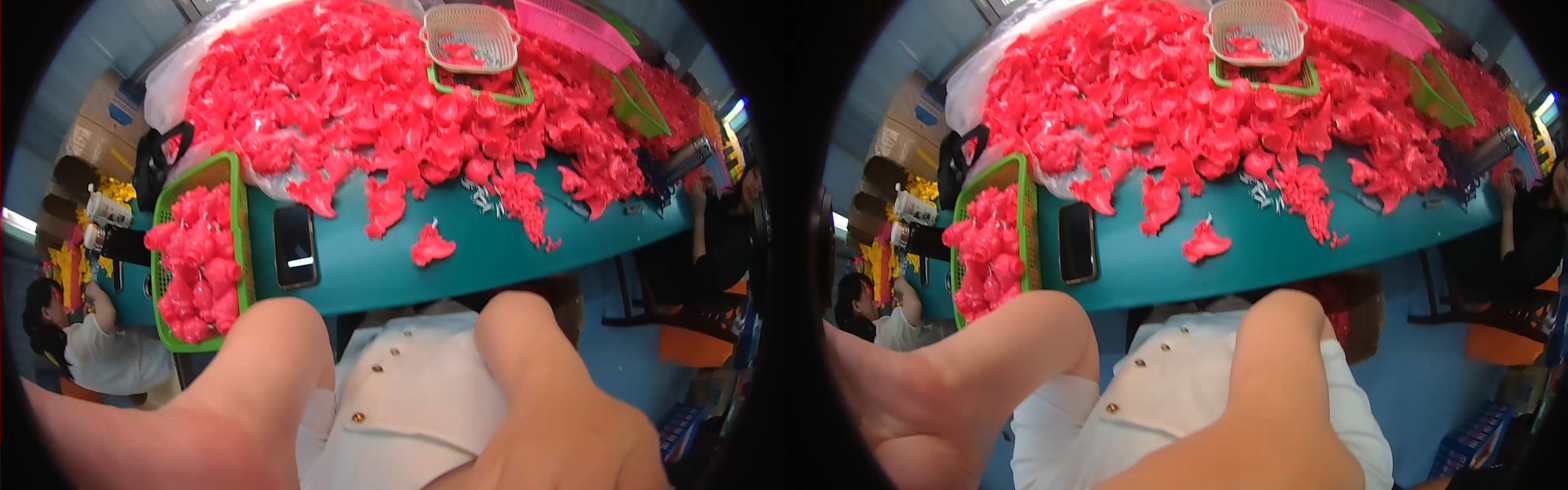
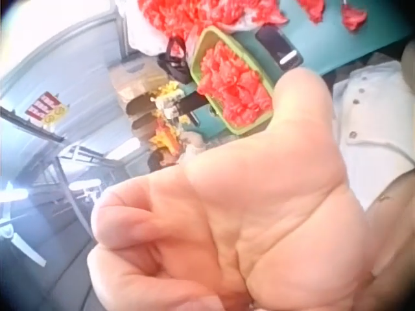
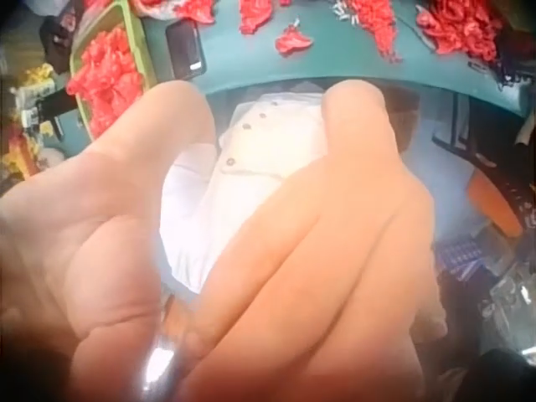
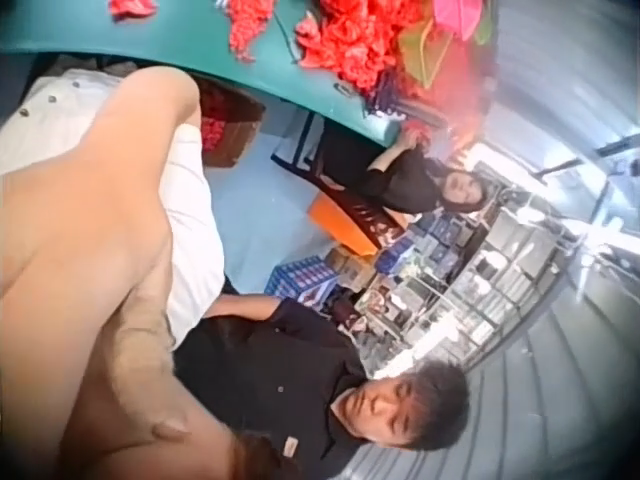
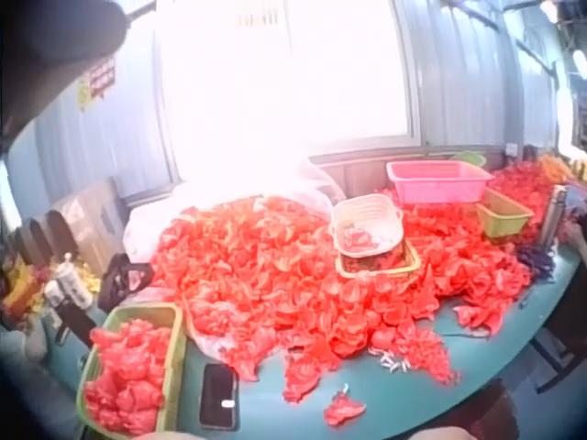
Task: Assembling small pink plastic toy components at a factory workbench.
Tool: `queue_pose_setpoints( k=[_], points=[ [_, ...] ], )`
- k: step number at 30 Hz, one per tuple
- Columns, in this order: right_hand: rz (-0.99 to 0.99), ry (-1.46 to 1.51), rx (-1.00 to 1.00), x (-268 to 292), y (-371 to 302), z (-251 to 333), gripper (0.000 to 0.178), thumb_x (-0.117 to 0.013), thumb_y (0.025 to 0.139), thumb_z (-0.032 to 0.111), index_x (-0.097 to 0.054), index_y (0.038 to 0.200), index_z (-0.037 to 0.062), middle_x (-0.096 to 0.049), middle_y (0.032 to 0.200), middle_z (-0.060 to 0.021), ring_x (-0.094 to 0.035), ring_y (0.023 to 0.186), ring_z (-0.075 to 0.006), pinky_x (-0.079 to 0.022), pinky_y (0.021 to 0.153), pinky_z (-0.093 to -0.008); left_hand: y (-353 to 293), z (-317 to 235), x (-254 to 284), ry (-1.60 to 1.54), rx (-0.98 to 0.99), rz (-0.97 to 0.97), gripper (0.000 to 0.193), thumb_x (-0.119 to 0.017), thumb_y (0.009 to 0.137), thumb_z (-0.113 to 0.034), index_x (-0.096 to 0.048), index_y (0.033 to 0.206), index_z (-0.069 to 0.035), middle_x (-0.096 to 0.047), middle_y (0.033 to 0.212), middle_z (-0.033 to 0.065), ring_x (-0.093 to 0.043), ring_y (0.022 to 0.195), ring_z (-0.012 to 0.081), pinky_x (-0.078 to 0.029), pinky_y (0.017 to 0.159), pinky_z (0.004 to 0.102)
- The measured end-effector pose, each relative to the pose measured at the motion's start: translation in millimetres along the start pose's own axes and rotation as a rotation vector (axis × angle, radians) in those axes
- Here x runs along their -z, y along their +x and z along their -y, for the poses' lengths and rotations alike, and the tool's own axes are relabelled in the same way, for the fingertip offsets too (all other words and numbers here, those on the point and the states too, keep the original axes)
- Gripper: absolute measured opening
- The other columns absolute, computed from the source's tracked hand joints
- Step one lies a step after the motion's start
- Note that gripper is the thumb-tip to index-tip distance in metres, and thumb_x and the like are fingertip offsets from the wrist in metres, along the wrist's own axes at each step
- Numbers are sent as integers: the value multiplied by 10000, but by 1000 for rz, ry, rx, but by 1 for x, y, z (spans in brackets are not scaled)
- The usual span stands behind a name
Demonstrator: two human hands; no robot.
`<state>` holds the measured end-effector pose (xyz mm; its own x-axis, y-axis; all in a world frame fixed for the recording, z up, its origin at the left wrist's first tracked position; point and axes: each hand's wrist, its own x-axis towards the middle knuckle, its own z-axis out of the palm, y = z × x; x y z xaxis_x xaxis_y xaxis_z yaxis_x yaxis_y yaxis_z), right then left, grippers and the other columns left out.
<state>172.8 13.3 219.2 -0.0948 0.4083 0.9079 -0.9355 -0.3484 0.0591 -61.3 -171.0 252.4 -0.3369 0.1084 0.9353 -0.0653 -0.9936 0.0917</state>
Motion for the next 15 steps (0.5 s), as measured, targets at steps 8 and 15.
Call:
queue_pose_setpoints(
  k=[8, 15],
  points=[
    [147, 124, 32, 6, 5, -3, 240, -464, 881, 143, -668, 827, 28, -664, 874, -102, -644, 809, -223, -485, 825, -326, 8, 18, -11, 37, -48, 72, 255, -694, 725, -93, -637, 973, -100, -611, 1027, 12, -546, 925, 135, -451, 771, 278],
    [272, 268, 0, 14, 13, -16, 269, -450, 895, 159, -664, 824, 13, -662, 875, -120, -643, 815, -239, -487, 825, -338, 8, 22, -14, 113, -123, 94, 246, -685, 736, -98, -637, 978, -106, -612, 1032, 3, -547, 920, 132, -447, 776, 278]
  ],
)
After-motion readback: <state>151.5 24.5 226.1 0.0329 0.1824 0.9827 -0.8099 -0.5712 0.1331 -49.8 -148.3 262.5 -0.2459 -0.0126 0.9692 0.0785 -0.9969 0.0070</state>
